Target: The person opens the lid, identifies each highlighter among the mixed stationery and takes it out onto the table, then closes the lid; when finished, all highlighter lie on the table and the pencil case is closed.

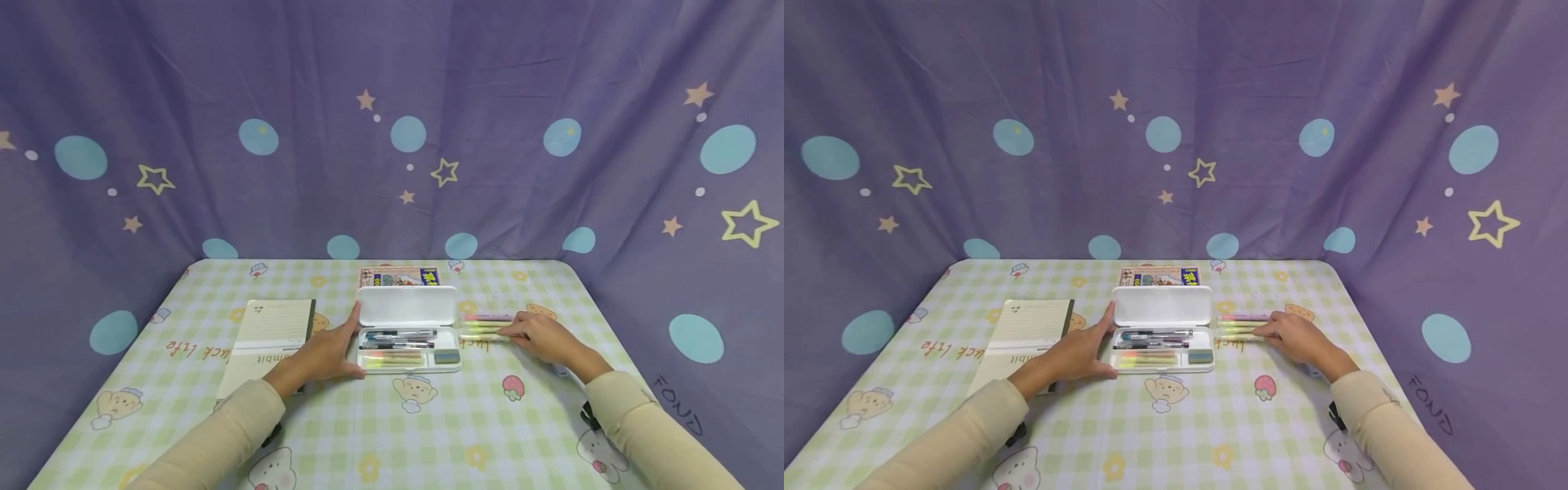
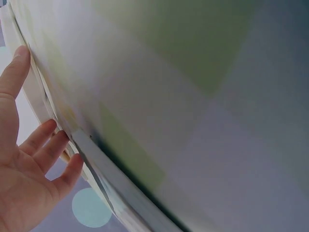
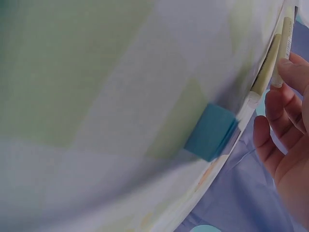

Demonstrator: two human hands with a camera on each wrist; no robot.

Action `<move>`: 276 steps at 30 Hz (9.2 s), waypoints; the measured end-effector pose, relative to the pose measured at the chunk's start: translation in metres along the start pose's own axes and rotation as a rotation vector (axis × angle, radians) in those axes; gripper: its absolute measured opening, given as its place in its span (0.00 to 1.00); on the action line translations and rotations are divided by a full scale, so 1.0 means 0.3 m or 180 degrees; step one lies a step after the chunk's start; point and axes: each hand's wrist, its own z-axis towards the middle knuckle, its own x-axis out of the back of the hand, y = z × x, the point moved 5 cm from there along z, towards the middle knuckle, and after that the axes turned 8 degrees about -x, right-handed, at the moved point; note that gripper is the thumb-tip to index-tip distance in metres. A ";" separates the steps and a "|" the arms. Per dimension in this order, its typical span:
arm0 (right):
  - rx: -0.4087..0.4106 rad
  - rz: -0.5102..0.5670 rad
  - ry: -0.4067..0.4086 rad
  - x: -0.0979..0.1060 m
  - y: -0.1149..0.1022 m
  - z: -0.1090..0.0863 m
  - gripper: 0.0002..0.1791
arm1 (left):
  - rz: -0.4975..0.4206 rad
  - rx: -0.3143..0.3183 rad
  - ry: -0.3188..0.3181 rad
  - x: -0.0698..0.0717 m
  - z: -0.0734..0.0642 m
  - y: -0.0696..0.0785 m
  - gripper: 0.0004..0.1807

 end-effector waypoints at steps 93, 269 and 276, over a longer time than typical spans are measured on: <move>0.0607 0.0064 -0.0383 -0.123 -0.506 0.236 0.16 | 0.0048 0.0044 -0.0022 0.008 0.000 0.010 0.80; -0.0824 0.0527 -0.0043 -0.022 0.030 -0.039 0.14 | 0.0055 -0.0043 0.0027 0.017 -0.004 0.013 0.79; -0.1074 0.0427 0.0023 -0.027 0.031 -0.025 0.08 | 0.0033 -0.0069 0.0017 0.018 -0.006 0.015 0.79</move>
